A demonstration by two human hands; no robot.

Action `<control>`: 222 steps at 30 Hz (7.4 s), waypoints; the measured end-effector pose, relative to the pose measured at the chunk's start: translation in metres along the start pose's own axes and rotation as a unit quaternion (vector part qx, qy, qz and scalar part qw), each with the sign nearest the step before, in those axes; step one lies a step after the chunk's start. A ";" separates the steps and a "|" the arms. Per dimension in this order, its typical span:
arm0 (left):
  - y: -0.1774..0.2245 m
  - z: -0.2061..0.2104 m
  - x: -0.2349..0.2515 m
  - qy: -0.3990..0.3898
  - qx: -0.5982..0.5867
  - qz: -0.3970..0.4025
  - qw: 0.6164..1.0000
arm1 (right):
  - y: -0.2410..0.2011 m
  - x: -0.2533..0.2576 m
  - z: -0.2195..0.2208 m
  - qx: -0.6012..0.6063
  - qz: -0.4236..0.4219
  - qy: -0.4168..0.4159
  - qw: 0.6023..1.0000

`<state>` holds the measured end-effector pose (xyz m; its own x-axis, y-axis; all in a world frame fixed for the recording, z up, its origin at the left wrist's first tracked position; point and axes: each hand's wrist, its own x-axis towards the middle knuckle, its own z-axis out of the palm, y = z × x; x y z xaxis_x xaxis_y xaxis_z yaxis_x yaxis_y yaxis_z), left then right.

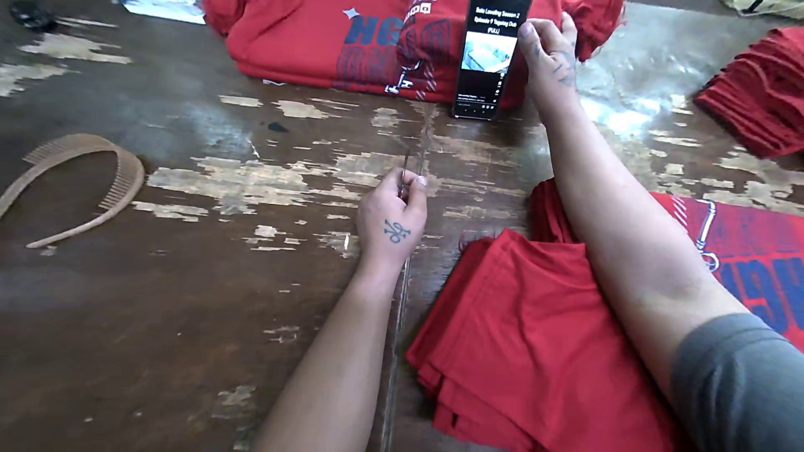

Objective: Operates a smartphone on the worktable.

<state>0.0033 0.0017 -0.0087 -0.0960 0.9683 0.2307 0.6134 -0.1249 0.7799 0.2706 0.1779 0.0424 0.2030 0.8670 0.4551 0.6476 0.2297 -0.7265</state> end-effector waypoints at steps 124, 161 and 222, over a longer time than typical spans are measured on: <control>-0.005 -0.002 0.001 -0.021 0.002 -0.001 1.000 | -0.004 -0.003 0.002 -0.007 0.028 0.004 1.000; 0.000 -0.004 0.001 -0.021 0.014 -0.006 1.000 | -0.004 -0.003 0.002 0.002 0.033 0.000 0.999; -0.002 -0.004 0.001 -0.019 0.014 0.004 1.000 | -0.002 -0.001 0.002 -0.005 0.027 0.005 1.000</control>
<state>-0.0005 0.0017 -0.0077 -0.0606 0.9748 0.2147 0.6353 -0.1282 0.7616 0.2673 0.1774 0.0420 0.2455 0.8736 0.4201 0.6427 0.1777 -0.7452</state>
